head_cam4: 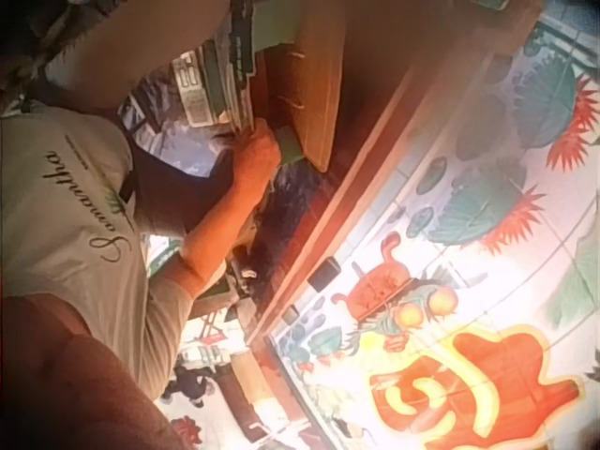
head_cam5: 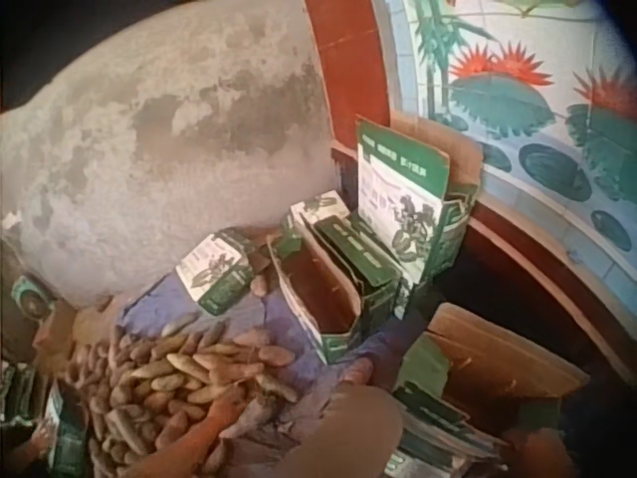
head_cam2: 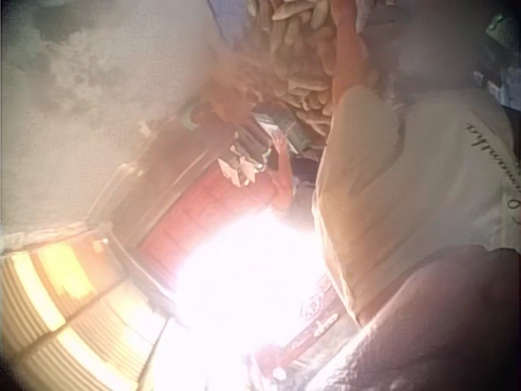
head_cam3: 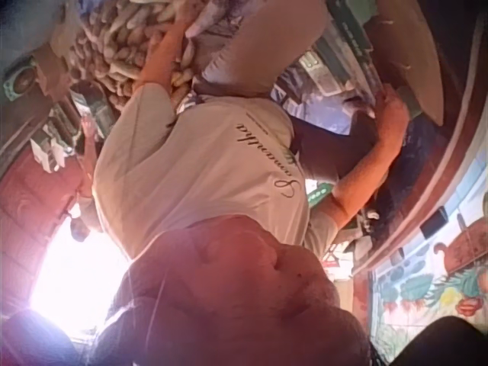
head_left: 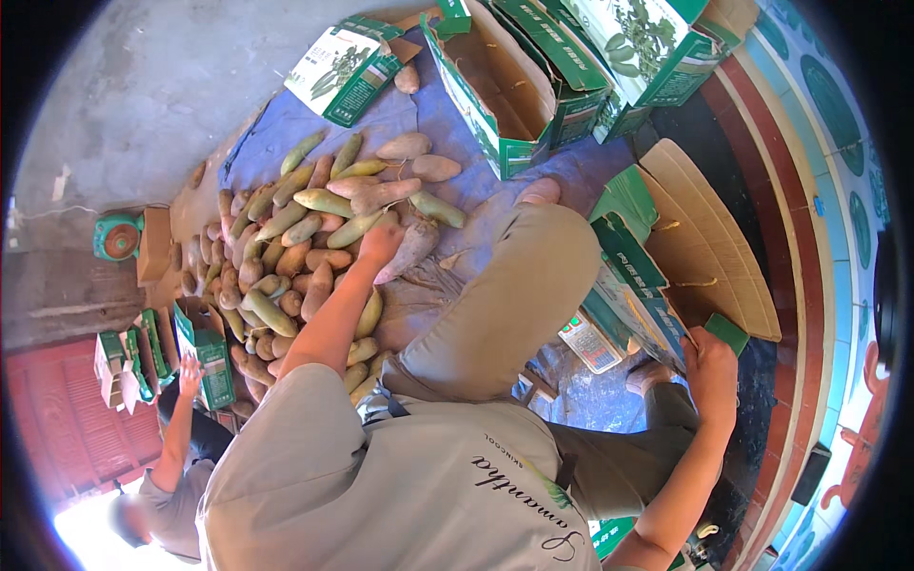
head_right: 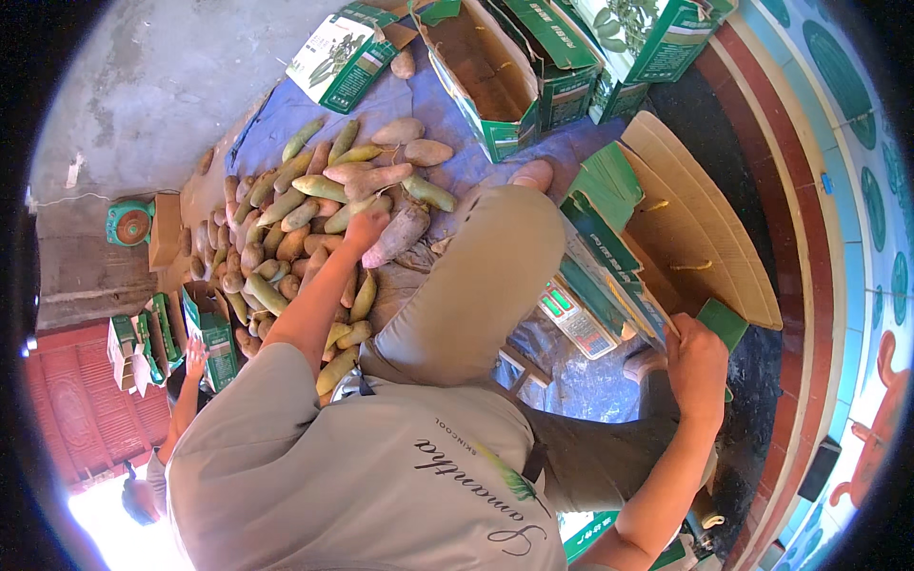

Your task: Packing sweet potatoes into cardboard boxes and weighing them.

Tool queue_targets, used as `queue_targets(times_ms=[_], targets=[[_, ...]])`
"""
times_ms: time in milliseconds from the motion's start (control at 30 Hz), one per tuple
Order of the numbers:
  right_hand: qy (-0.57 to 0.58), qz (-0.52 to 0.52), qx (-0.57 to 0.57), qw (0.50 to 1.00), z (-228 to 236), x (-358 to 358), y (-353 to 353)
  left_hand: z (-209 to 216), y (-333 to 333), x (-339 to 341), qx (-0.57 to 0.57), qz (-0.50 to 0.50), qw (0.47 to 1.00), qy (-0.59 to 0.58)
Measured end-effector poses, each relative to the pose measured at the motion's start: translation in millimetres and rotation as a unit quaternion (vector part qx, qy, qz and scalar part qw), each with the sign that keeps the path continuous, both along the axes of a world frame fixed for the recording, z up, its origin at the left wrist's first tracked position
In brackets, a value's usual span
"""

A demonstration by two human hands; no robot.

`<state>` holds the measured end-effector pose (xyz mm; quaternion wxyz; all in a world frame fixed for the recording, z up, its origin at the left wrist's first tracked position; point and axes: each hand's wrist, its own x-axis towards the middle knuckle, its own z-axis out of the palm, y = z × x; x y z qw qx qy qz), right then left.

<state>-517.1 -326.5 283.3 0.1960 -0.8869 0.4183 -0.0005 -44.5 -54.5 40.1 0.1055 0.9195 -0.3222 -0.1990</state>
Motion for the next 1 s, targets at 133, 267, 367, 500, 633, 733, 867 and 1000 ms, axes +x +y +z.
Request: queue_targets(times_ms=[133,267,367,500,633,733,867,1000], targets=[[-0.009,-0.006,0.026,1.0,6,0,-1,-40,34,-19,0.067,0.097,0.987,0.111],[0.001,-0.019,0.041,0.999,8,2,-2,-49,18,-34,0.138,0.092,0.98,0.113],[-0.005,-0.028,0.048,0.998,5,3,-3,-47,-13,-45,0.152,0.061,0.985,0.048],[-0.028,-0.042,0.055,0.997,8,12,-3,-80,-34,-27,0.115,-0.009,0.993,-0.034],[0.012,-0.044,0.029,0.999,7,-5,-10,-96,-88,-37,0.147,-0.026,0.989,0.026],[-0.005,-0.009,0.041,0.999,1,-2,-16,-103,-71,-11,0.13,-0.082,0.988,-0.008],[-0.009,-0.001,0.025,1.0,-11,1,-20,-115,-58,-2,0.202,-0.17,0.964,-0.032],[0.001,-0.008,0.02,1.0,-10,-3,-23,-135,-67,0,0.249,-0.042,0.967,-0.018]])
